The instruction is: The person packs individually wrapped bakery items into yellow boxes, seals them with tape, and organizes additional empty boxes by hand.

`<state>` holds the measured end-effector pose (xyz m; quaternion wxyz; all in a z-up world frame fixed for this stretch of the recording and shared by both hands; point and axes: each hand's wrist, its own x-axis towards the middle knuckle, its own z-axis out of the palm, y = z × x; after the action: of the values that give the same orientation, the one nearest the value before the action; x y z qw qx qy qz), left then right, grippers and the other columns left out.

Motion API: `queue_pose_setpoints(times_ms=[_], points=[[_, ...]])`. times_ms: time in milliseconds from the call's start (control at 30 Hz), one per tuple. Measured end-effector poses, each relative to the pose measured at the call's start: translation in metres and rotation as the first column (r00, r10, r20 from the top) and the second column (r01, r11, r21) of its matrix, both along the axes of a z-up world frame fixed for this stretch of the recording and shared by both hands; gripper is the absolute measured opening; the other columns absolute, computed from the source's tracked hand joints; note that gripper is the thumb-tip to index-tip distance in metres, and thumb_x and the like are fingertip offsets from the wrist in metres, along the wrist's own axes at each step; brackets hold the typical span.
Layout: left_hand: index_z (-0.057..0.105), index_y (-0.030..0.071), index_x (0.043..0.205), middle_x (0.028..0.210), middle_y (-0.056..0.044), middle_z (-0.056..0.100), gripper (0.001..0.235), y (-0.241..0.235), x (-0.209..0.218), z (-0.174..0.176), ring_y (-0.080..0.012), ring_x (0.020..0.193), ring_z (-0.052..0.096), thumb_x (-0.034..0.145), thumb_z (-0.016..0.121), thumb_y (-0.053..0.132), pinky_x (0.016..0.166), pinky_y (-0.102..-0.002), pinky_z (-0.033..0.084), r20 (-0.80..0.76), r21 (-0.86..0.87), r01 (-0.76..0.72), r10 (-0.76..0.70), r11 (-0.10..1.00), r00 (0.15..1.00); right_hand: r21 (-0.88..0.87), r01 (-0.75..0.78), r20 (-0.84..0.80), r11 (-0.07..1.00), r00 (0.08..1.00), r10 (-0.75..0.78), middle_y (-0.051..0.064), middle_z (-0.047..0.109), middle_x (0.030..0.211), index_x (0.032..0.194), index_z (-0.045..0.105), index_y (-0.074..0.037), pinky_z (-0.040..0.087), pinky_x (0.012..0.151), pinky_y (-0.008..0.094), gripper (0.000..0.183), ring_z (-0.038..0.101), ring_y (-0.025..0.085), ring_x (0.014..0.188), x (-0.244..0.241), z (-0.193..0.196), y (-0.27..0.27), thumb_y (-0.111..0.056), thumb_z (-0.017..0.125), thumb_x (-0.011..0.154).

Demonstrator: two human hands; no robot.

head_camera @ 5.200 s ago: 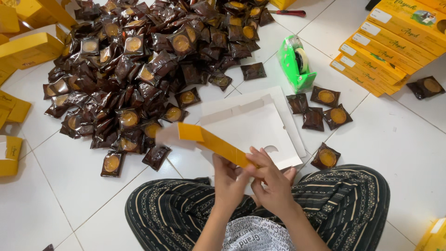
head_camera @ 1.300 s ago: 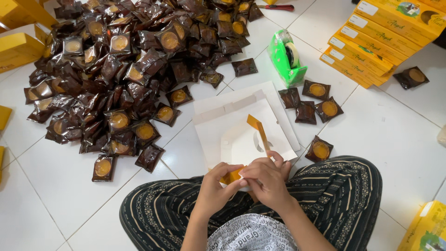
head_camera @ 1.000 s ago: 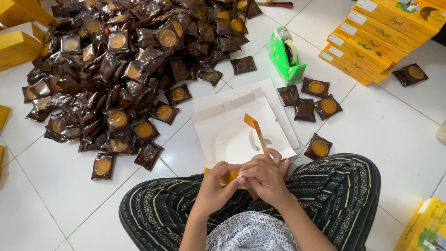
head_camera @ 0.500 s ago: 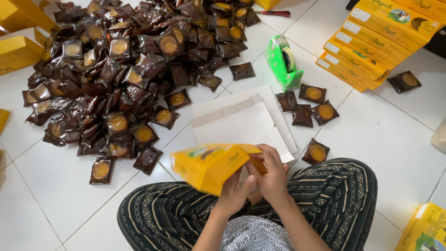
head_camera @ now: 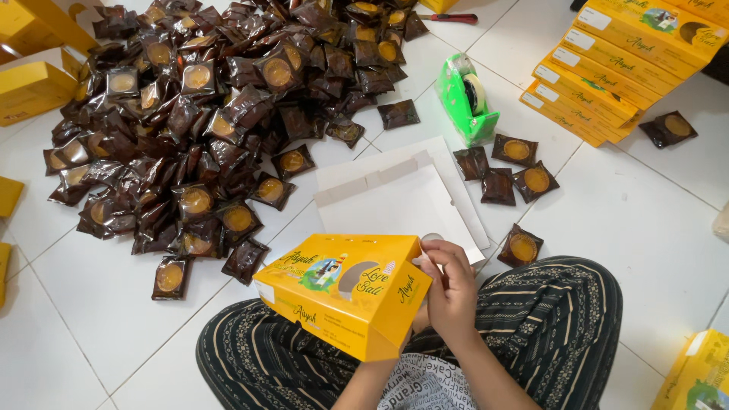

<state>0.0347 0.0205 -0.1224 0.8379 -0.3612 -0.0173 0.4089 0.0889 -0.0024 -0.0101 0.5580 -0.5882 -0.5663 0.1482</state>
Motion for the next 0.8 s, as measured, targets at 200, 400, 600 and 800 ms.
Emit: queue_pose_setpoints(times_ms=[200,400,600,800], points=[[0.048,0.008,0.116,0.099,-0.003,0.055,0.026,0.005,-0.021,-0.123,-0.0122,0.098,0.053,0.091,0.047,0.006,0.092,-0.021,0.035,0.413,0.030,0.242,-0.232,0.970,0.880,-0.011,-0.102,-0.053,0.995,0.993,0.101,0.011,0.056,0.107,0.090,0.057,-0.004,0.047,0.086,0.029,0.013,0.056,0.021,0.102,-0.003,-0.004,-0.008,-0.014,0.050,0.085],[0.036,0.006,0.126,0.117,-0.012,0.045,0.044,-0.015,-0.039,-0.104,-0.0248,0.110,0.043,0.084,0.047,0.012,0.098,-0.036,0.031,-0.285,0.192,0.030,0.026,0.981,0.958,0.088,-0.129,0.022,0.988,0.992,0.128,0.013,0.055,0.101,0.086,0.053,-0.002,0.050,0.074,0.023,0.009,0.057,0.019,0.094,0.000,-0.003,-0.005,-0.009,0.049,0.086],[0.026,0.004,0.135,0.132,-0.018,0.036,0.061,-0.025,-0.046,-0.058,-0.0354,0.119,0.036,0.079,0.048,0.017,0.102,-0.048,0.027,-0.703,0.416,-0.032,0.344,0.909,0.623,-0.028,-0.392,-0.243,0.920,0.895,0.374,0.013,0.047,0.116,0.107,0.058,-0.010,0.056,0.087,0.032,0.025,0.050,0.023,0.107,0.003,-0.016,-0.008,-0.005,0.049,0.084],[0.045,0.008,0.112,0.102,-0.006,0.054,0.049,-0.028,-0.054,0.103,-0.0202,0.096,0.055,0.074,0.060,0.034,0.084,-0.034,0.050,-0.764,0.481,0.680,0.644,0.553,0.017,-0.032,-0.399,-0.288,0.916,0.882,0.374,0.012,0.043,0.128,0.118,0.045,-0.008,0.036,0.102,0.035,0.033,0.031,0.026,0.130,0.008,-0.008,-0.001,-0.001,0.044,0.085]])
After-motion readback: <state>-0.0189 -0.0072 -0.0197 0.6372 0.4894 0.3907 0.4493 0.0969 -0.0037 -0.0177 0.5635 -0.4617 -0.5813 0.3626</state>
